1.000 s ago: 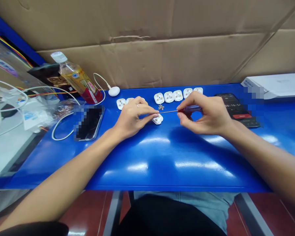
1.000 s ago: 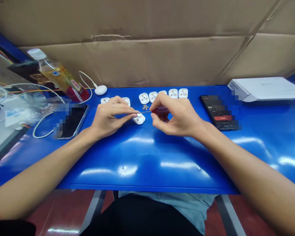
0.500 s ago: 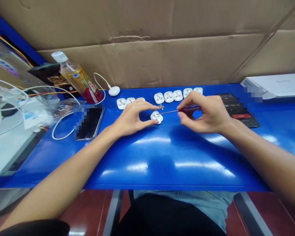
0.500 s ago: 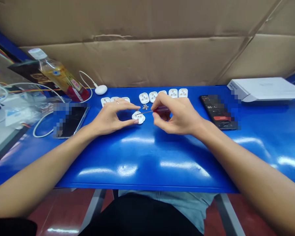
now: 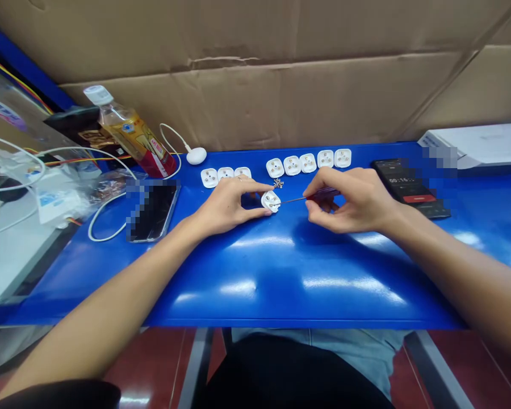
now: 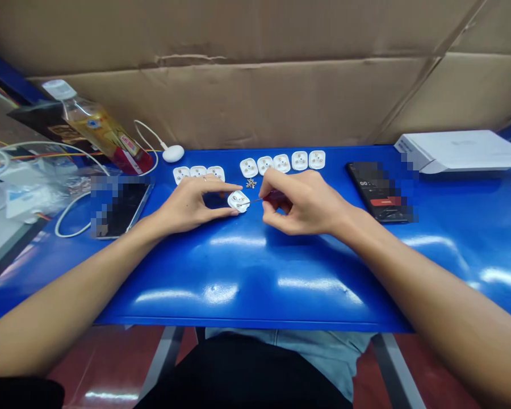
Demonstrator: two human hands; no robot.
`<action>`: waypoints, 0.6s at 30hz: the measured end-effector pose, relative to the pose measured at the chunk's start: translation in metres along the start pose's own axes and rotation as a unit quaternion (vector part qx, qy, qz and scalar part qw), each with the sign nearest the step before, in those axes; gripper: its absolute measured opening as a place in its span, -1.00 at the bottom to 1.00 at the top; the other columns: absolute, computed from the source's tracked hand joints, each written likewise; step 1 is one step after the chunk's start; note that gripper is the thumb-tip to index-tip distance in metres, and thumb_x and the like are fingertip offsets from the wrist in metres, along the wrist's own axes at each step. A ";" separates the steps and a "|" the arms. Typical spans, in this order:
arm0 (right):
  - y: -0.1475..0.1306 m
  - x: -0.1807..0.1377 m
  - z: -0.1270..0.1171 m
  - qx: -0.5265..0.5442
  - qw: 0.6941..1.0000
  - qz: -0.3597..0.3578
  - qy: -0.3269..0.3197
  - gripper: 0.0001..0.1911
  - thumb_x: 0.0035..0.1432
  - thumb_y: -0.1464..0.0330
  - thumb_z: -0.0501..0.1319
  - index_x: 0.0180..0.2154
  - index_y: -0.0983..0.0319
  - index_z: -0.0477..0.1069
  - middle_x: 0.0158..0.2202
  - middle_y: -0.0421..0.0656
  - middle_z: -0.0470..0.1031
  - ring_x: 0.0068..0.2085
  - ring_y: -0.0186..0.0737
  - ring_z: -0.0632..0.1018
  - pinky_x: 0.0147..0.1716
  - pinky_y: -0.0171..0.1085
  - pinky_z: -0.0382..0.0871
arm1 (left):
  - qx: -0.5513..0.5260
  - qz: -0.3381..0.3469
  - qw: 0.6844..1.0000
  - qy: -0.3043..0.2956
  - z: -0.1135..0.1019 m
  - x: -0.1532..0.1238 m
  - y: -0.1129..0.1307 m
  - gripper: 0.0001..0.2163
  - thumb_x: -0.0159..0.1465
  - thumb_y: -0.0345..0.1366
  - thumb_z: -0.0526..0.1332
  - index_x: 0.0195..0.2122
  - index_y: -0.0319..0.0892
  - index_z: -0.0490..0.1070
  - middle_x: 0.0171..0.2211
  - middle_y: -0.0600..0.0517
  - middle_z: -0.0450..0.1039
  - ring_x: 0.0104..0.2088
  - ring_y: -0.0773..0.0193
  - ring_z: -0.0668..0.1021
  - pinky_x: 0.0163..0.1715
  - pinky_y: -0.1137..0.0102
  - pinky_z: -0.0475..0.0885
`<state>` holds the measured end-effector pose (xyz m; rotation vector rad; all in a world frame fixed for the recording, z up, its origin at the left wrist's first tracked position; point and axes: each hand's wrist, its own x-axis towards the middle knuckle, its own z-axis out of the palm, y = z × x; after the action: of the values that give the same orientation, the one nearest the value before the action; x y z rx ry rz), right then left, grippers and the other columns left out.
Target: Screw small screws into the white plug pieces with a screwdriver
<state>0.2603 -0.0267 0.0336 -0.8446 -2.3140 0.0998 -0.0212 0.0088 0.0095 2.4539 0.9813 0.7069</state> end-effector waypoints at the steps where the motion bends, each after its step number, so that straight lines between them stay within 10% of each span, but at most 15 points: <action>1: 0.000 0.000 0.000 0.001 1.000 -0.002 0.002 -0.79 0.06 0.52 0.30 -0.28 0.13 0.41 -0.49 -0.33 0.55 -0.54 -0.31 0.54 -0.51 -0.31 0.36 | 0.000 0.002 1.000 0.001 0.000 0.000 0.001 -0.56 0.29 -0.06 0.47 0.14 -0.11 0.64 0.00 -0.08 0.70 -0.06 0.03 0.69 0.00 0.23 0.51; 18: 0.000 0.000 0.000 -0.007 1.000 0.021 -0.015 -0.82 0.08 0.48 0.29 -0.27 0.11 0.43 -0.47 -0.30 0.60 -0.52 -0.27 0.56 -0.50 -0.28 0.35 | -0.021 -0.013 1.000 0.001 0.001 0.000 0.001 -0.54 0.27 -0.07 0.48 0.15 -0.11 0.64 -0.03 -0.09 0.71 -0.09 0.04 0.69 -0.03 0.24 0.52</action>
<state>0.2601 -0.0270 0.0337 -0.9039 -2.3286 0.1151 -0.0196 0.0082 0.0091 2.4008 0.9886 0.7131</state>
